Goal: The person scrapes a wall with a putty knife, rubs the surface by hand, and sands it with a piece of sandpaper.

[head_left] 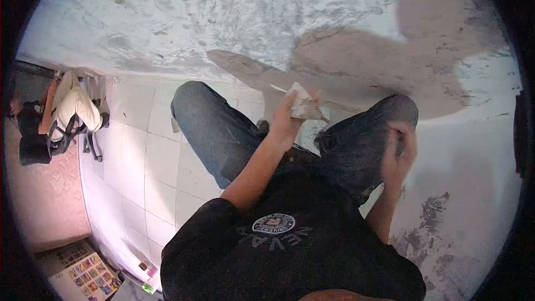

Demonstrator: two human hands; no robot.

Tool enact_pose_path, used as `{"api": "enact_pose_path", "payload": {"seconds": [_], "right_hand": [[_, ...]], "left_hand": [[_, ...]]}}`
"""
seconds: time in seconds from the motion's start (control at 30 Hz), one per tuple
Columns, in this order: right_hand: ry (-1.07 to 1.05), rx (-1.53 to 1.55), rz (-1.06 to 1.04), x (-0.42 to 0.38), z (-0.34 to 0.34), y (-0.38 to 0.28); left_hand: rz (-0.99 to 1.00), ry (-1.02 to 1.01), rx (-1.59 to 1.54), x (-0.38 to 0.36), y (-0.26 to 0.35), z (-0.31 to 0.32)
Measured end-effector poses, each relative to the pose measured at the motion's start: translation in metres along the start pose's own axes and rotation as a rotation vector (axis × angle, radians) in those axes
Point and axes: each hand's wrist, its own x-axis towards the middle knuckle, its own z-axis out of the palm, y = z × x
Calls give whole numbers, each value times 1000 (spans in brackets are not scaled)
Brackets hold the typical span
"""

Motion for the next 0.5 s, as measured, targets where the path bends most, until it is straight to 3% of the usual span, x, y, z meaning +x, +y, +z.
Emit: {"api": "enact_pose_path", "payload": {"seconds": [0.13, 0.17, 0.23, 0.3, 0.37, 0.4, 0.47, 0.5], "right_hand": [[-339, 174, 136, -2, 61, -26], [-337, 172, 133, -1, 72, -29], [-594, 370, 379, 1, 91, -31], [-654, 380, 426, 3, 105, -24], [-718, 386, 481, 2, 116, -19], [-650, 201, 385, 1, 121, -18], [-595, 12, 296, -2, 133, -16], [-559, -258, 131, -1, 140, -14]], "left_hand": [[-57, -103, 62, -8, 2, 18], [-79, 14, 98, -5, -2, 16], [-54, -16, 125, -2, -5, 4], [-25, -37, 142, 2, -6, -4], [-9, 74, 145, 16, -11, -19], [-13, 79, 132, 28, -20, -30], [26, 521, -43, 51, -40, -43], [1, 669, -108, 51, -37, -32]]}}
